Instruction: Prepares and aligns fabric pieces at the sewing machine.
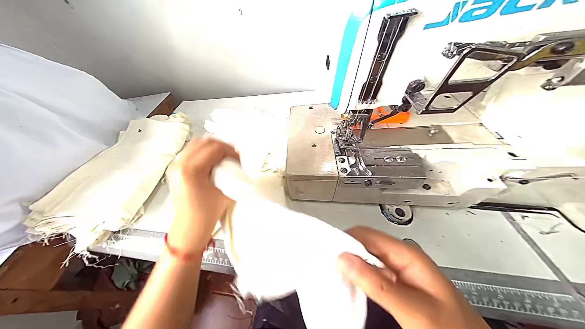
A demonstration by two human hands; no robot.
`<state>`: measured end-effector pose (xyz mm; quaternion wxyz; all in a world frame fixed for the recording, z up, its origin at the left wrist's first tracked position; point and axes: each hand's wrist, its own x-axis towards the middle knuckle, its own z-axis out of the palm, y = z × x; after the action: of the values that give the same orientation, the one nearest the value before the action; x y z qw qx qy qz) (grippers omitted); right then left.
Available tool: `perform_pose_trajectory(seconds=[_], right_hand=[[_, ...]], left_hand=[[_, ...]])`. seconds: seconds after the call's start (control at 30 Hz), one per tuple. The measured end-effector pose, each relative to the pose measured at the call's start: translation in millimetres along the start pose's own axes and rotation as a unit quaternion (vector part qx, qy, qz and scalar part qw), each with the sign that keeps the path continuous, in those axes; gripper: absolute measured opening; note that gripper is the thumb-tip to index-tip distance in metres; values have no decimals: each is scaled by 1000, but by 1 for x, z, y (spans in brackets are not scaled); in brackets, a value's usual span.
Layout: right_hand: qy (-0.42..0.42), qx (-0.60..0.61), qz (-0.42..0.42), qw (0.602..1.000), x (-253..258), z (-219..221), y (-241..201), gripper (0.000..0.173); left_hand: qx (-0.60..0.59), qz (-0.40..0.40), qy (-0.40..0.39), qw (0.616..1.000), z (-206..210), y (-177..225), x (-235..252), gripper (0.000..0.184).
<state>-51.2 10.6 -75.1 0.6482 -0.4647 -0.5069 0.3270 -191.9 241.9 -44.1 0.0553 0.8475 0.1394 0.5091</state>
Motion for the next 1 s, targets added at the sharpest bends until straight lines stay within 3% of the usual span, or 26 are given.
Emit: perform_pose_trajectory(seconds=[0.07,0.13,0.17,0.23,0.33,0.37,0.43,0.53,0.6,0.73,0.87,0.93,1.0], right_hand=[[64,56,20,996,7,-7,30,10],[119,99,50,987,16,-8,51,8],[137,126,72,980,19,-8,57,8],[151,171,101,968,21,-10,64,9],[129,185,97,969,20,-11,71,7],[118,185,88,972,19,-11,72,7],[109,160,63,979,19,-10,73,5],[145,36,-9,989,17,-13,74,7],[177,-91,-69,978,16,-15,79,11],[198,-307,-136,921,24,2,93,27],[227,-324,-170,902,21,-5,81,11],[216,-323,-163,907,11,-7,72,12],[195,-320,-153,914,3,-1,76,13]], left_hand=[[90,57,-105,989,17,-3,44,16],[120,27,-222,967,22,20,56,44],[105,13,-226,968,21,36,46,44],[17,-4,-175,984,21,62,-1,19],[-147,-91,-152,973,40,77,-74,36],[-178,-108,-130,969,49,76,-89,32],[-247,-143,-69,956,62,71,-106,16],[-349,-217,-42,911,55,66,-107,7],[-362,-248,-21,898,51,67,-105,6],[-210,-173,-33,962,51,81,-103,12],[-48,-154,-58,985,35,78,-114,20],[-113,-194,13,974,25,66,-122,14],[-267,-246,99,927,22,69,-119,14]])
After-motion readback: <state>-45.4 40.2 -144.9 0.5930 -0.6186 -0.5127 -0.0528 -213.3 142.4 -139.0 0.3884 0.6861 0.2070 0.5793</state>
